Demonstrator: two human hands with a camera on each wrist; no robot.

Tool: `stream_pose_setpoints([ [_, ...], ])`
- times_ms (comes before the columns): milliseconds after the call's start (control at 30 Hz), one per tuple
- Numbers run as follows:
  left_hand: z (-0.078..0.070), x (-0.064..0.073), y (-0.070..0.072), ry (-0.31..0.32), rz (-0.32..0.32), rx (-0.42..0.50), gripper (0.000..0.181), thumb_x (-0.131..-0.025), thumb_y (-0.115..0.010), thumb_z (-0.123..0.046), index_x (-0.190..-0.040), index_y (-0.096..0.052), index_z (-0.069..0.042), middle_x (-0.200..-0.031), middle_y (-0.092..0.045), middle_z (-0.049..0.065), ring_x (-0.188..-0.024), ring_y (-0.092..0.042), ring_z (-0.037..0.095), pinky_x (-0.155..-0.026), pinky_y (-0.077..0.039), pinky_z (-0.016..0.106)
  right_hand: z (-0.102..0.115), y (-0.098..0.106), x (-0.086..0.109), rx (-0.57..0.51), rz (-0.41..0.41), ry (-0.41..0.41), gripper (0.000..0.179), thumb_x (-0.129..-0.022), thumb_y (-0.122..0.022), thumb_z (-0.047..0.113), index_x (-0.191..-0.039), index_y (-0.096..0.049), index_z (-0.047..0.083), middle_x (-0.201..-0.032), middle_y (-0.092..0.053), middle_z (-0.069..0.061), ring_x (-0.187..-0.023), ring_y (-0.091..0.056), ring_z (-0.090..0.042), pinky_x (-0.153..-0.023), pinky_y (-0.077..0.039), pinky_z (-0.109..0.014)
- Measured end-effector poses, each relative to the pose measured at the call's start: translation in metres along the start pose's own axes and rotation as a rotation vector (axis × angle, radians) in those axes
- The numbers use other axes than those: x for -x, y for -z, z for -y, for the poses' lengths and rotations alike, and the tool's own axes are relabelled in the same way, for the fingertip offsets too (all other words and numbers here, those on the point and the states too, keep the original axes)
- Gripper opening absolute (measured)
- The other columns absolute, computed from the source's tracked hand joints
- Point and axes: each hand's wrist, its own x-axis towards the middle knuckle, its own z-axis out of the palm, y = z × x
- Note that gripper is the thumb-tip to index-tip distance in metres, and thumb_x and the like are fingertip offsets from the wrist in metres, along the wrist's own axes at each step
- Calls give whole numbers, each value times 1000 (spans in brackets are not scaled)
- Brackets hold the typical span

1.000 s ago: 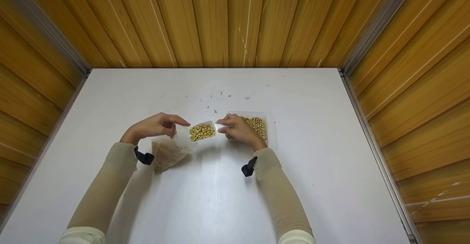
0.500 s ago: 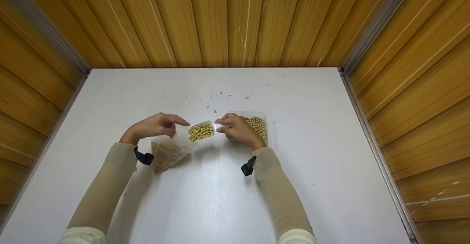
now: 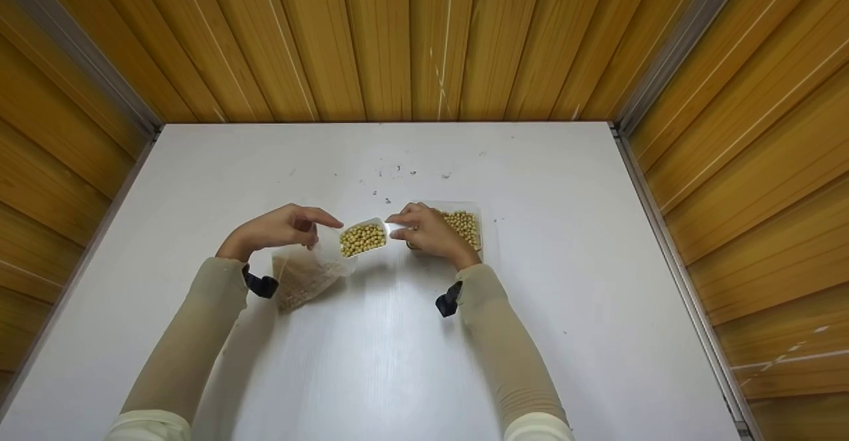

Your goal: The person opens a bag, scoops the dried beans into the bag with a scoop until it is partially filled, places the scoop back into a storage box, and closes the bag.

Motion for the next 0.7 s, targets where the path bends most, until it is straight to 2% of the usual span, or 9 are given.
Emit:
stream_pose_setpoints([
  [167, 1, -1, 0, 3, -2, 2, 44, -85, -54, 8, -129, -58, 3, -134, -55, 21, -80, -51, 45, -71, -46, 40, 1, 1, 0, 4, 2, 24, 32, -89, -67, 22, -118, -69, 7, -108, -62, -15, -94, -50, -19, -86, -42, -35],
  [367, 20, -11, 1, 11, 0, -8, 45, -85, -54, 8, -129, -58, 2, -133, -56, 20, -75, -52, 34, -70, -45, 40, 2, 2, 0, 11, 3, 25, 33, -89, -67, 22, -118, -69, 7, -107, -62, -12, -96, -51, -19, -87, -41, -36],
  [433, 25, -13, 1, 14, -4, -12, 46, -84, -54, 7, -130, -59, 1, -133, -57, 18, -74, -52, 30, -70, -45, 39, 1, 2, 0, 15, 5, 25, 32, -90, -67, 22, -118, -69, 7, -108, -62, -15, -97, -51, -19, -87, -41, -37],
  [600, 28, -13, 1, 13, -7, 0, 47, -84, -57, 4, -130, -60, -4, -134, -58, 14, -76, -54, 29, -69, -45, 38, 2, 2, -1, 23, 11, 42, 32, -89, -68, 21, -118, -69, 6, -109, -61, -22, -93, -50, -19, -84, -41, -35],
  [700, 27, -13, 1, 9, -7, 7, 46, -84, -57, 4, -129, -61, -5, -132, -58, 13, -76, -54, 29, -69, -45, 37, 2, 2, -1, 35, 8, 58, 33, -89, -68, 20, -118, -69, 5, -106, -61, -20, -89, -48, -18, -80, -41, -33],
])
